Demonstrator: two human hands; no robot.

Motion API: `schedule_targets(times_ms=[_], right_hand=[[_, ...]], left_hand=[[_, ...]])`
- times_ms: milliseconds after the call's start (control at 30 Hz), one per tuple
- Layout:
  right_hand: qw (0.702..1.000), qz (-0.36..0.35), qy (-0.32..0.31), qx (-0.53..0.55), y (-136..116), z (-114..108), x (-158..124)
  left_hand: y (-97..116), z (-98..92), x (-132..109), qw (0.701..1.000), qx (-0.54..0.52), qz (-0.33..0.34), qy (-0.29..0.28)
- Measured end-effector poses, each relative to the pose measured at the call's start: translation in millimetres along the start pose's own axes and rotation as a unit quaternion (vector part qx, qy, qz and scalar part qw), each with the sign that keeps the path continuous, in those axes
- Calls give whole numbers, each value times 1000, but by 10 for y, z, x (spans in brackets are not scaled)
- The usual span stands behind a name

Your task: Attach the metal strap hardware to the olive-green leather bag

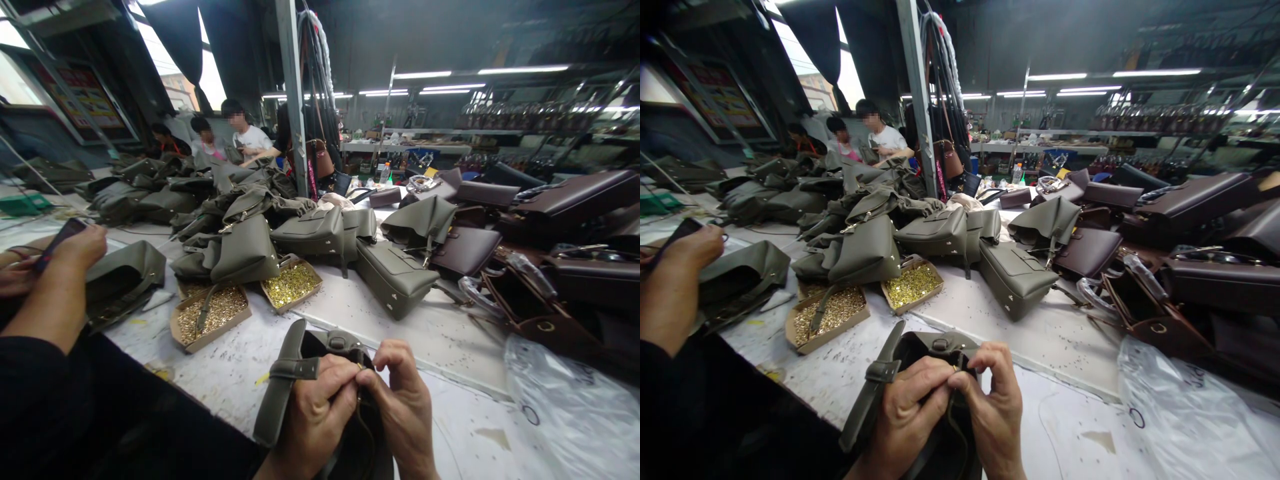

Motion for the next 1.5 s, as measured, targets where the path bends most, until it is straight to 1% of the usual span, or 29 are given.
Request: schedule_targets(times_ms=[33,100,200,267,367,400,433,467,500,567,600,633,667,700,733,767,833,900,967,1000,1033,1067,1100,1167,1233,1300,1367,1433,1500], right_hand=[[1000,1,-2,0,3,5,10],[999,-2,-32,-1,4,46,18],[997,-23,-75,-11,-11,89,2],[995,-46,-87,-22,-46,89,-6],[990,-87,-95,-65,-159,66,15],[985,-109,-92,-93,-231,52,29],[978,-137,-90,-125,-323,45,40],[968,-171,-92,-160,-435,55,42],[953,-210,-99,-192,-559,87,29],[918,-290,-132,-237,-801,225,-53],[901,-321,-155,-246,-895,322,-116],[889,-343,-179,-245,-959,424,-185],[883,-351,-199,-238,-990,519,-247],[885,-348,-215,-223,-987,602,-298],[893,-331,-229,-199,-949,669,-331],[907,-300,-243,-167,-875,718,-347],[935,-208,-264,-108,-647,746,-335],[955,-93,-267,-85,-359,664,-289],[965,14,-244,-98,-100,482,-232],[966,57,-230,-104,-2,383,-209],[966,93,-218,-106,72,297,-191],[965,119,-206,-105,121,228,-175],[966,135,-197,-104,150,180,-161],[966,147,-189,-98,173,152,-140],[966,147,-193,-88,183,188,-126],[967,142,-200,-75,191,235,-102],[969,134,-199,-67,192,241,-50],[971,126,-194,-65,184,210,15],[971,127,-193,-57,176,174,70]], left_hand=[[-14,5,6,1000,-7,-10,-10],[-34,4,14,999,-26,-26,-21],[-28,-37,16,998,-56,-33,1],[-13,-64,6,997,-63,-30,20],[-21,-52,-19,998,-60,-31,8],[-39,-69,-27,997,-66,-33,13],[-62,-123,-36,995,-85,-33,41],[-90,-214,-51,989,-115,-29,91],[-125,-329,-80,975,-152,-21,158],[-209,-530,-166,932,-224,1,286],[-248,-583,-196,912,-250,7,325],[-281,-601,-202,902,-268,7,339],[-306,-596,-190,899,-279,0,337],[-322,-579,-175,901,-283,-9,328],[-331,-558,-163,906,-283,-19,316],[-331,-539,-156,911,-277,-28,304],[-303,-533,-158,920,-259,-32,293],[-263,-591,-156,927,-225,-29,300],[-234,-696,-99,943,-149,-37,296],[-232,-744,-39,955,-92,-46,277],[-253,-782,35,967,-31,-60,244],[-299,-804,111,976,27,-76,201],[-372,-813,177,981,71,-96,152],[-580,-792,248,981,97,-158,55],[-754,-685,238,971,81,-219,-42],[-800,-532,197,960,84,-237,-127],[-738,-428,198,953,118,-218,-173],[-616,-394,281,951,172,-188,-178],[-464,-326,408,937,250,-145,-197]])
Point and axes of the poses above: each hand's wrist, its own x-axis towards the middle knuckle, its own z-axis out of the palm, y = z × x, the point moved 8 cm from there along x, towards the middle knuckle, and after that the axes turned 11 degrees about -z, right-handed, at the moved point
